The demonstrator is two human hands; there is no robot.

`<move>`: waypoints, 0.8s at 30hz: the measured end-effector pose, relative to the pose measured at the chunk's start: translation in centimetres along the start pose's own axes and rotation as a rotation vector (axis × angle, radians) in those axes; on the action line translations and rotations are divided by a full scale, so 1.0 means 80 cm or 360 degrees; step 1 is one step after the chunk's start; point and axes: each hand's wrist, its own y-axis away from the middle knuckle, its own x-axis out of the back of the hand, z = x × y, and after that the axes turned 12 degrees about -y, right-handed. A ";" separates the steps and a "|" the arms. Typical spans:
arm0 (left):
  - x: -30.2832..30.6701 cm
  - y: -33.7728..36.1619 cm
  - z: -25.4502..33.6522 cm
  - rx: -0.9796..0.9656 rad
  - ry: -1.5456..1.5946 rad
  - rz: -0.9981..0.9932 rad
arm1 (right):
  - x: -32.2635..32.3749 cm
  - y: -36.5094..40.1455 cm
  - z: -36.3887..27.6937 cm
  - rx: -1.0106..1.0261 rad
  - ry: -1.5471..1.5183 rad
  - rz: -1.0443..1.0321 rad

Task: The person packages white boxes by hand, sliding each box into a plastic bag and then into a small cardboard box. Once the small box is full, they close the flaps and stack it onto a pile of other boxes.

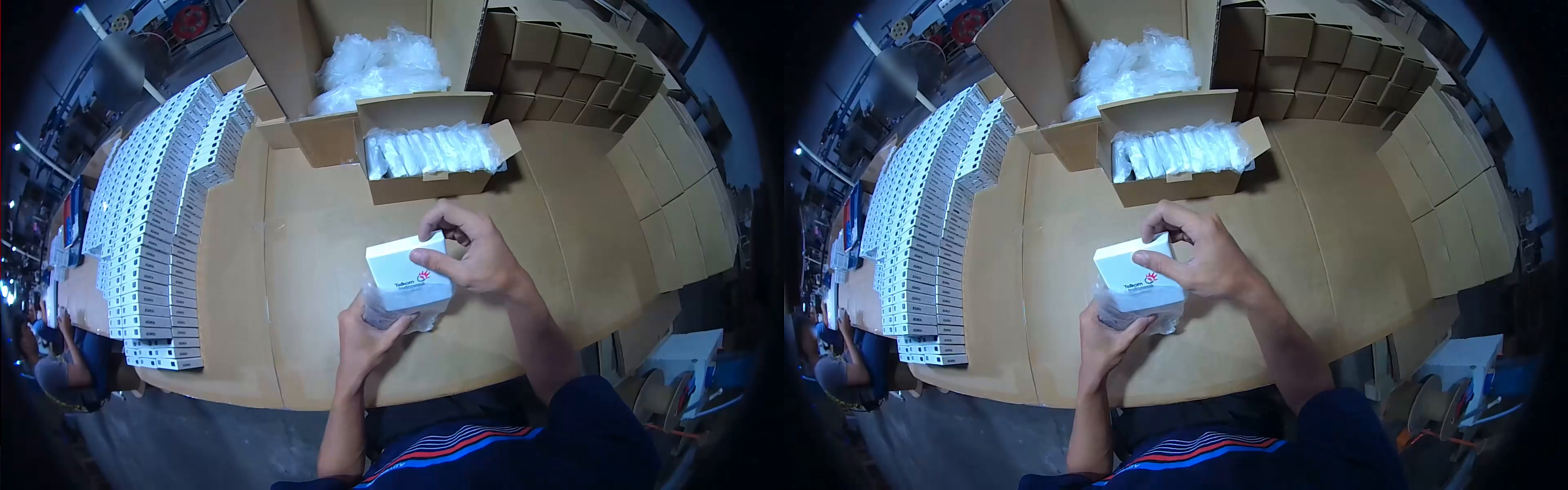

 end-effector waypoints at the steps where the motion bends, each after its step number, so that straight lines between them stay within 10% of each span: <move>1: -0.003 0.002 0.004 -0.0017 0.0079 -0.0001 | -0.003 -0.001 0.004 0.0033 0.0059 -0.0006; 9: -0.018 0.010 -0.031 0.0241 0.0844 0.0170 | -0.013 -0.009 0.024 -0.0430 0.0105 -0.0052; 15: -0.027 -0.003 -0.024 0.0222 0.1065 0.0382 | -0.009 0.052 0.086 -0.0622 -0.1237 0.0180; 24: -0.016 -0.009 -0.031 0.0095 0.0500 0.0314 | -0.029 0.088 0.132 -0.0522 -0.1640 0.0440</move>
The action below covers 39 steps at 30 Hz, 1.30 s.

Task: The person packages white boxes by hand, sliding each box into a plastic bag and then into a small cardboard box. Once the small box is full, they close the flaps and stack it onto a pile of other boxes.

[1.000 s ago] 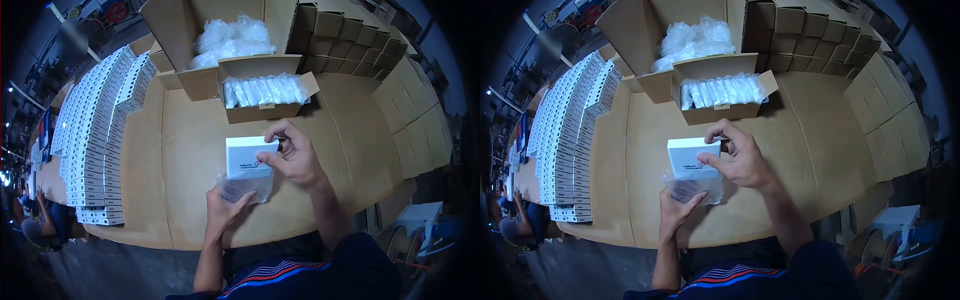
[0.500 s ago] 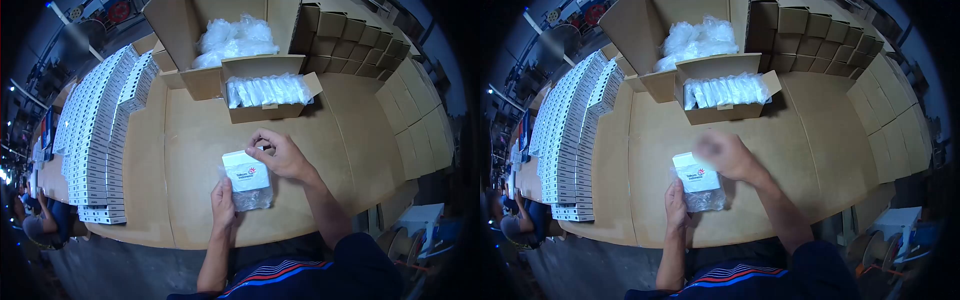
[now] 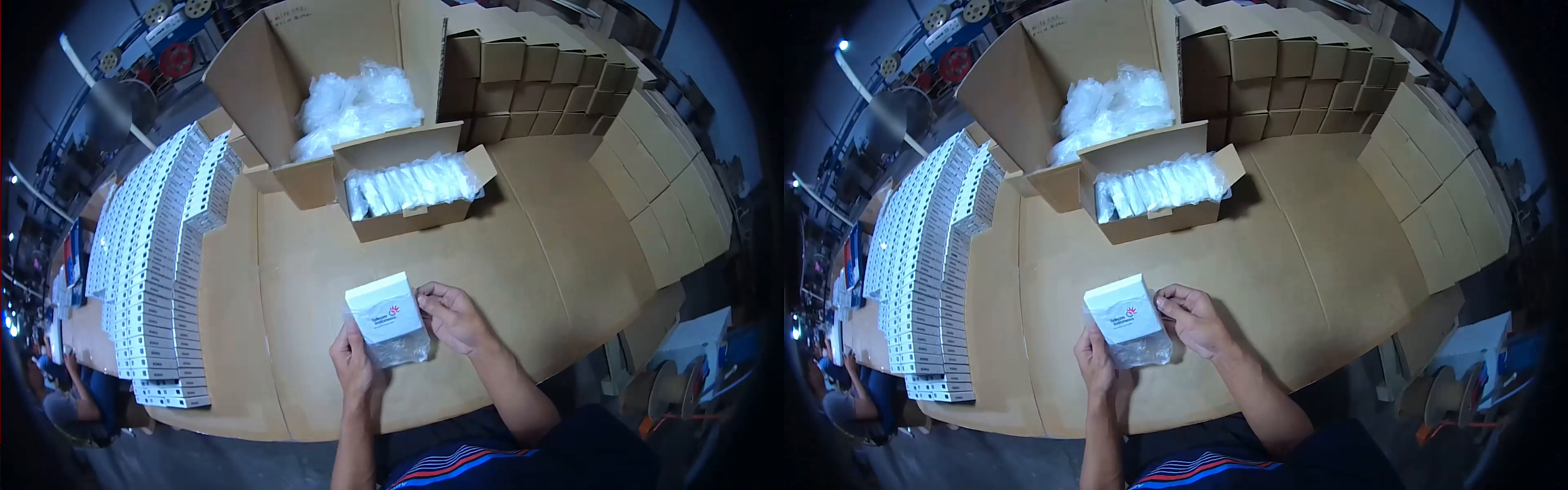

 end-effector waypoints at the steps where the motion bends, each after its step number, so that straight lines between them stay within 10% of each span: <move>1: 0.008 0.001 -0.008 -0.0049 -0.0060 -0.0032 | -0.003 0.000 -0.002 0.0037 0.0092 -0.0019; 9: 0.001 -0.003 0.022 -0.0578 -0.0111 -0.0132 | -0.025 -0.001 -0.016 0.0280 0.0042 -0.0565; 16: -0.014 0.004 0.026 0.0139 0.0425 0.0021 | -0.045 0.005 -0.007 0.0305 0.0369 -0.0106; 24: -0.013 0.007 0.030 -0.0256 -0.0123 -0.0047 | -0.047 0.011 0.000 0.0423 0.0850 -0.0176; 32: -0.011 0.012 0.053 0.0233 0.0081 0.0104 | -0.056 0.014 -0.023 0.0094 0.1168 0.0084; 36: -0.014 0.003 0.044 0.0135 0.0074 0.0269 | -0.070 0.010 -0.017 0.0818 0.0830 -0.0112; 39: -0.015 0.005 0.055 0.0140 0.0080 0.0287 | -0.070 0.010 -0.031 0.0576 0.1410 -0.0429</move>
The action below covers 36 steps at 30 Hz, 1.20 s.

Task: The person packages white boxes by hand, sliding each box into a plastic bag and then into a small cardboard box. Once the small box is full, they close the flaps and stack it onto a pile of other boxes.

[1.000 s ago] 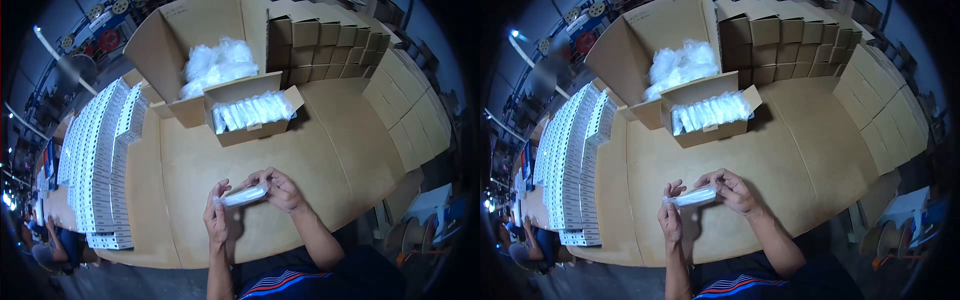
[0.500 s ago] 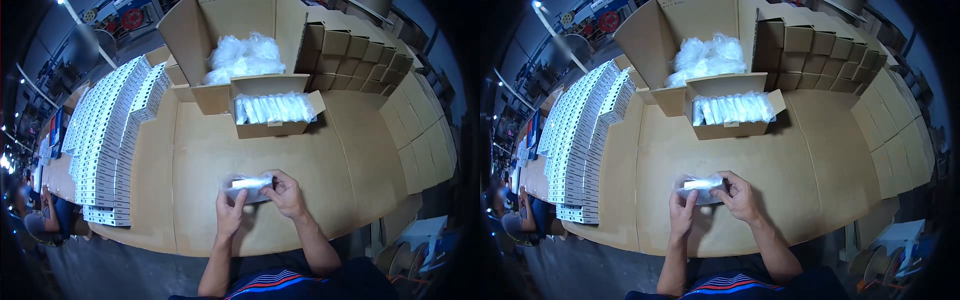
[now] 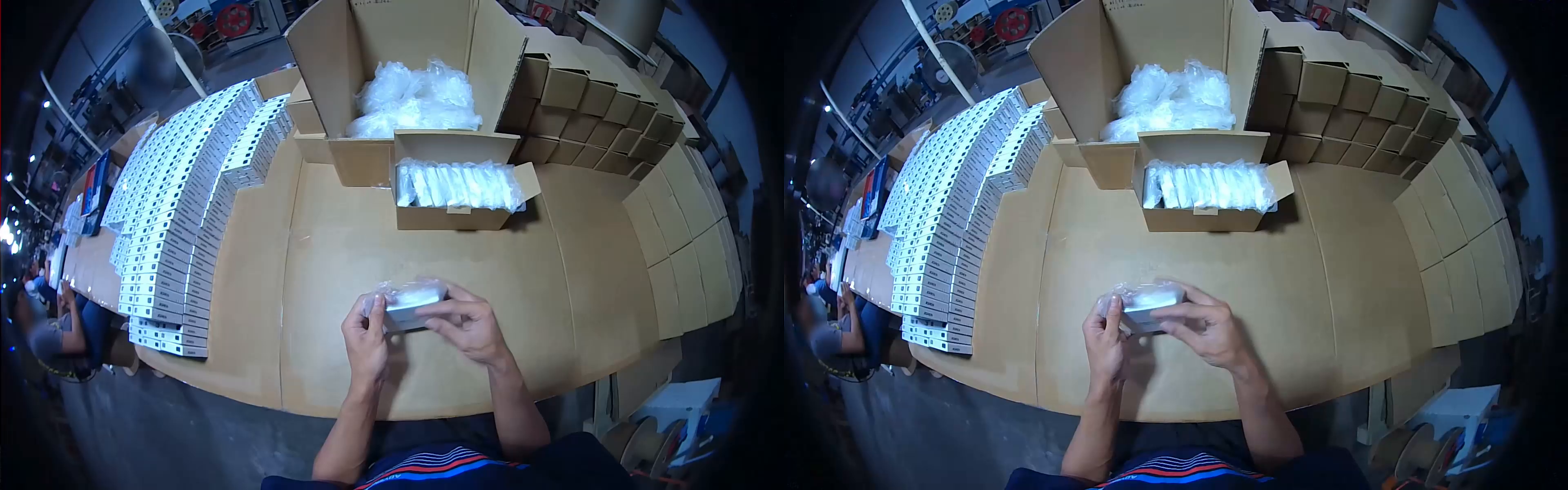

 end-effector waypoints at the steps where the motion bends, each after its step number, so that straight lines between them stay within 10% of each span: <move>1: 0.000 0.001 0.003 0.0011 -0.0018 -0.0010 | 0.002 0.001 -0.003 -0.0045 0.0155 -0.0152; 13: 0.000 -0.003 0.002 -0.0009 0.0380 -0.0033 | 0.011 -0.003 0.001 -0.0183 0.0326 -0.0001; 18: 0.025 -0.004 0.022 -0.0484 -0.0383 -0.0518 | 0.018 -0.004 -0.009 -0.0038 0.0481 -0.0058; 22: 0.025 0.000 0.031 -0.0261 -0.0549 -0.0761 | 0.022 -0.002 -0.014 0.0114 0.0638 -0.0085; 33: 0.013 -0.042 0.047 -0.0301 -0.0787 -0.1041 | 0.067 -0.029 -0.071 0.0111 0.0851 -0.0602; 36: 0.007 -0.094 0.017 -0.0500 -0.0440 -0.0826 | 0.075 -0.068 -0.090 0.0220 0.0797 -0.0300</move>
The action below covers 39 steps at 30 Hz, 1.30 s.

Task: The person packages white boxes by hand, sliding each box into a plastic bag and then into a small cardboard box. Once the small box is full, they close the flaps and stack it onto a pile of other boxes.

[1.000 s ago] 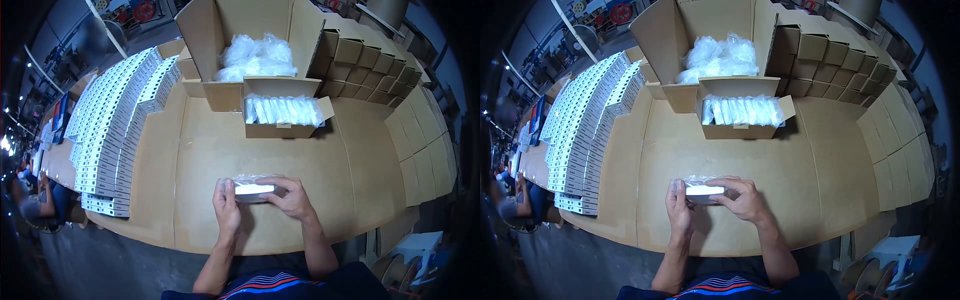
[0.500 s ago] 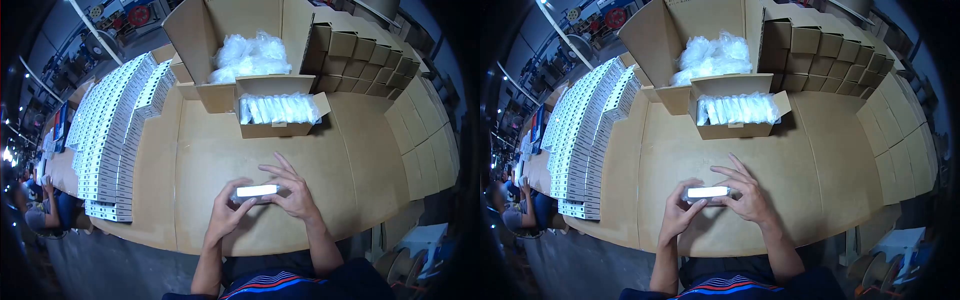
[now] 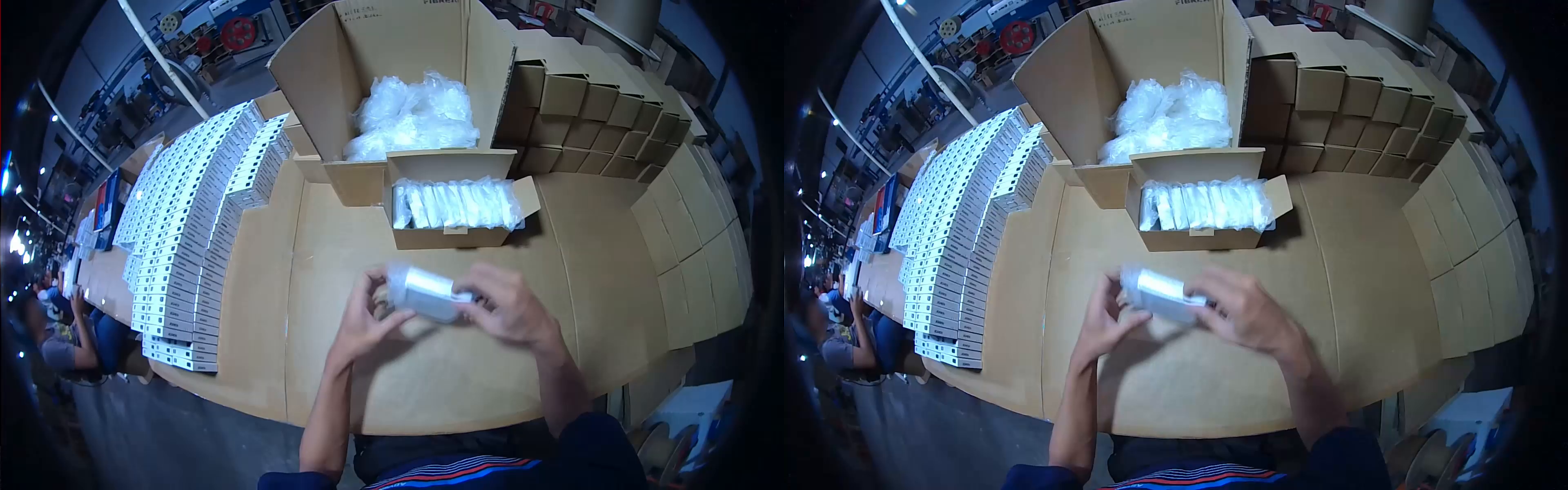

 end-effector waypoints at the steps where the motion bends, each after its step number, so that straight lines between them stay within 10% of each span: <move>1: 0.009 -0.022 -0.015 -0.0129 -0.0123 0.0140 | 0.002 -0.009 -0.003 -0.0072 -0.0024 0.0131; 6: 0.017 -0.138 -0.070 -0.0338 -0.0420 0.0260 | -0.062 -0.085 0.032 0.0192 -0.0178 0.1068; 20: 0.001 -0.181 -0.097 -0.0589 -0.0593 0.0443 | -0.102 -0.113 0.054 0.0164 0.0861 0.0869; 39: 0.009 -0.173 -0.096 -0.0539 -0.0489 0.0408 | -0.119 -0.130 0.044 -0.0007 0.0943 0.0732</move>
